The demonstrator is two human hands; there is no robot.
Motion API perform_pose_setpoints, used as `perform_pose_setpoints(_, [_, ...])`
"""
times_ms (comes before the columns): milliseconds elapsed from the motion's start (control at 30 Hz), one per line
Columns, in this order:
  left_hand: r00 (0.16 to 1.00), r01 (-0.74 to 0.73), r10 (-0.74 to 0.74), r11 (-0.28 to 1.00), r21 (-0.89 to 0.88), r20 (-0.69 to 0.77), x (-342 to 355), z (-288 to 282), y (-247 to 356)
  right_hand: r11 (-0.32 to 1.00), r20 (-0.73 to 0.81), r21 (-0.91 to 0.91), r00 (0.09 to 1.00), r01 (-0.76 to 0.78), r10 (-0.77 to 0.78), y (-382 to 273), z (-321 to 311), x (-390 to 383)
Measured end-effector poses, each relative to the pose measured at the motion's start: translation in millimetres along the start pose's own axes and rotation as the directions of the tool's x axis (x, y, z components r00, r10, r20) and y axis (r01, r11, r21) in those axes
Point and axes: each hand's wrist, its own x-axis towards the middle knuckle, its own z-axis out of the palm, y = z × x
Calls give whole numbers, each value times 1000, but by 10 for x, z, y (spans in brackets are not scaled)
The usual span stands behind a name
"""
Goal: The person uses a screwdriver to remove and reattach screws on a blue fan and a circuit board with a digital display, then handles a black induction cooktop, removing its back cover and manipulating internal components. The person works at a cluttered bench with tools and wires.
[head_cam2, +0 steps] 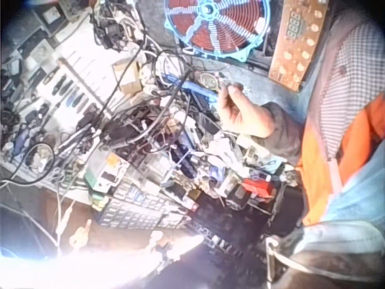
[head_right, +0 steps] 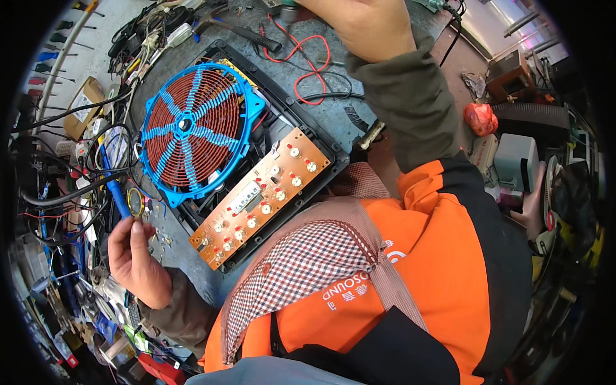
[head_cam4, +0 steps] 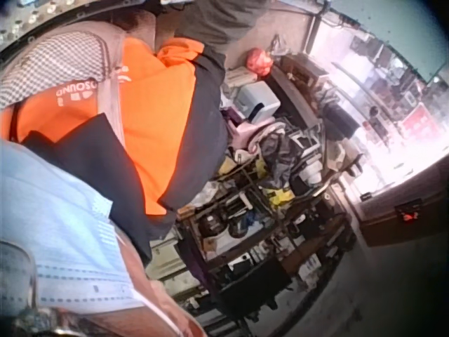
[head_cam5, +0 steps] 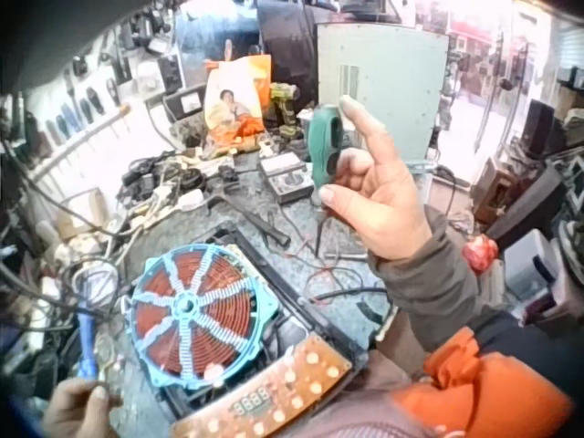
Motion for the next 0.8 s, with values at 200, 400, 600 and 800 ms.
perform_pose_setpoints(200, [827,-184,146,983,16,543,480,932,522,906,-6,420,999,47,-48,-115,371,89])
perform_pose_setpoints(400, [691,-375,334,924,-76,641,695,1525,464,859,43,497,986,120,-162,-44,564,4])
perform_pose_setpoints(600, [623,-411,298,912,-22,723,762,1521,478,913,29,378,983,155,-179,8,489,-2])
perform_pose_setpoints(800, [627,-465,391,882,-79,674,778,1602,416,937,57,310,981,161,-188,22,465,-4])
